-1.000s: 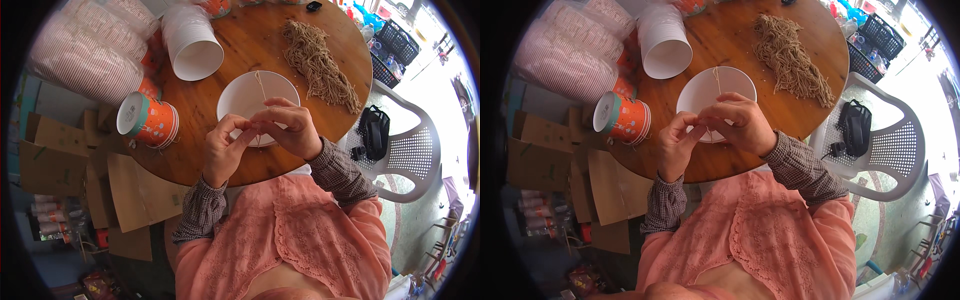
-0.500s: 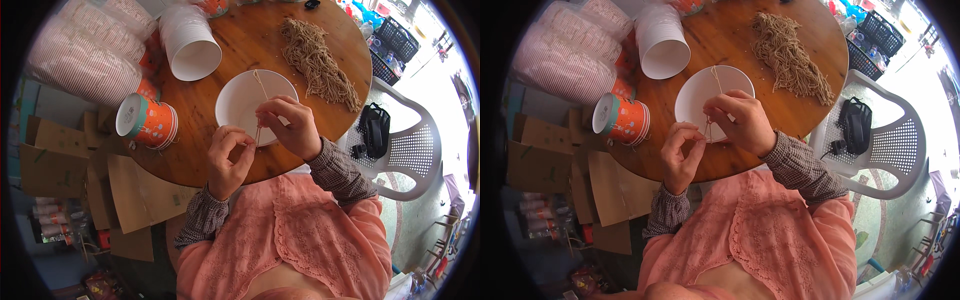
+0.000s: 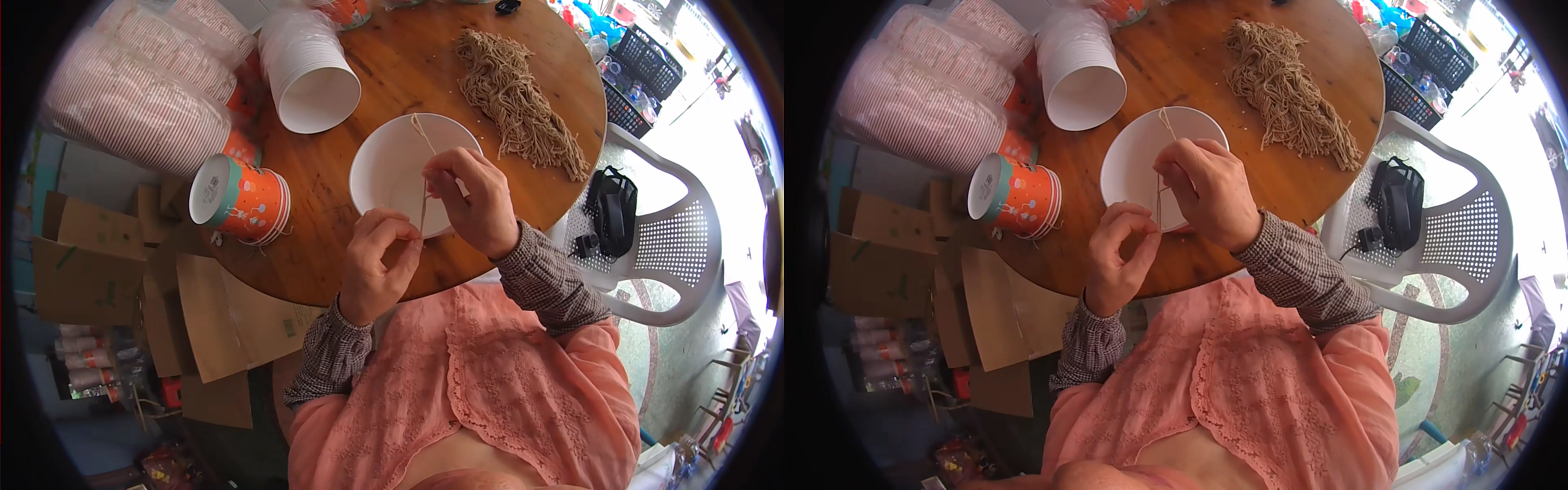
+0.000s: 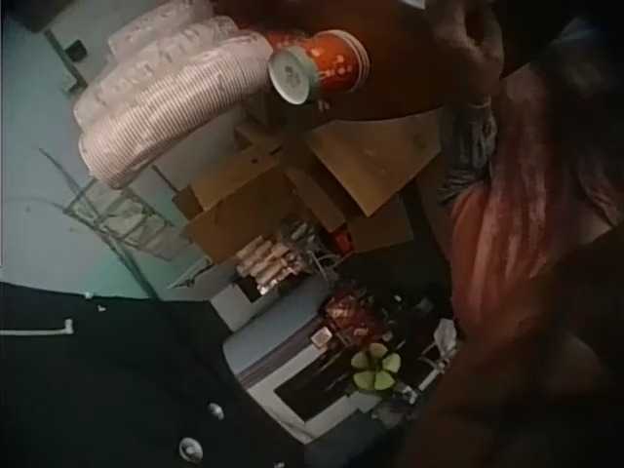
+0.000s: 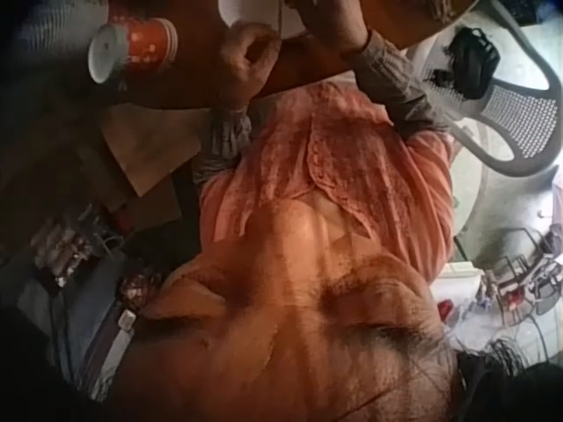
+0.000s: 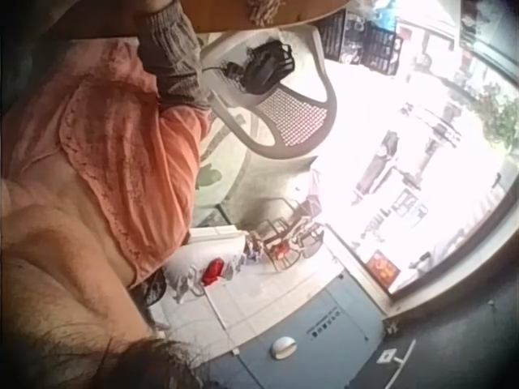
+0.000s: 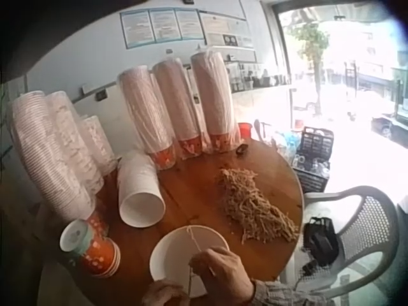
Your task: Attaching rubber bands or ties to paper cups for assembly and packaging.
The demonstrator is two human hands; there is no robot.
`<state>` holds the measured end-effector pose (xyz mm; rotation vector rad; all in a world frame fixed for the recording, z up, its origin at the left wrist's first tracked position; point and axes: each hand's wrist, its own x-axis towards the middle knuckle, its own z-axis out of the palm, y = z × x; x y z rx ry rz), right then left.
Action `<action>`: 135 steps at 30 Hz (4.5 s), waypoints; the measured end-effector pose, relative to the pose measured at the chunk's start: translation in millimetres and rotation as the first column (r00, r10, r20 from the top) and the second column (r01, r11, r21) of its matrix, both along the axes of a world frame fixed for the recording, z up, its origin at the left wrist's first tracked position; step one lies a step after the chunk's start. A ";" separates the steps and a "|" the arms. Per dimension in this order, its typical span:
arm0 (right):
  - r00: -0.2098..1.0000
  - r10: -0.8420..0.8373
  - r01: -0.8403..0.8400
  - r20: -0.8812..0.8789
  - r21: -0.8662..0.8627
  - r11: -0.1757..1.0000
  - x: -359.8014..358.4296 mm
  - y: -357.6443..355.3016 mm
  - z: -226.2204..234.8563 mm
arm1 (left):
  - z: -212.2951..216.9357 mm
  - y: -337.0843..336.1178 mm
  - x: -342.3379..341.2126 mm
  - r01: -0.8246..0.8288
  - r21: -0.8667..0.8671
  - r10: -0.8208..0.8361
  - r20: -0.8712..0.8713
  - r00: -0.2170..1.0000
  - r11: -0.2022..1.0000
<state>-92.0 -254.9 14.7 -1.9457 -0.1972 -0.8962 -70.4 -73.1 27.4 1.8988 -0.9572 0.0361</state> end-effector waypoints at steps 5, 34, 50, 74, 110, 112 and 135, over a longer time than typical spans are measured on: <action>0.999 0.033 -0.033 0.003 -0.039 0.999 -6.6 -2.3 8.3 | 10.1 -17.9 3.8 -0.081 -0.131 0.060 -0.152 0.987 0.988; 0.982 -0.070 0.149 0.174 -0.496 0.856 -15.5 -21.4 11.3 | -1.6 -19.1 8.5 -0.117 -0.058 0.118 0.022 0.993 0.991; 0.992 -0.065 0.096 -0.110 0.314 0.944 -7.6 -66.0 -12.6 | -9.1 -8.0 11.0 0.012 0.075 -0.034 0.296 0.955 0.997; 0.990 0.093 -0.084 -0.104 0.085 0.993 -43.0 -70.1 -52.2 | -19.6 9.2 28.2 -0.060 0.103 0.007 0.453 0.892 0.993; 0.975 0.122 -0.160 -0.187 -0.205 0.966 -47.8 -11.9 -83.4 | -103.0 267.0 161.5 -0.745 -0.550 -0.065 -0.818 0.571 0.377; 0.967 0.136 -0.177 -0.215 -0.183 0.967 -41.3 -11.8 -83.0 | -109.0 267.3 155.1 -0.760 -0.526 -0.045 -0.832 0.553 0.383; 0.759 0.639 -0.565 -0.123 0.361 0.742 222.3 194.1 -75.6 | -114.7 244.5 189.6 -0.653 -0.568 0.417 -0.503 0.757 0.502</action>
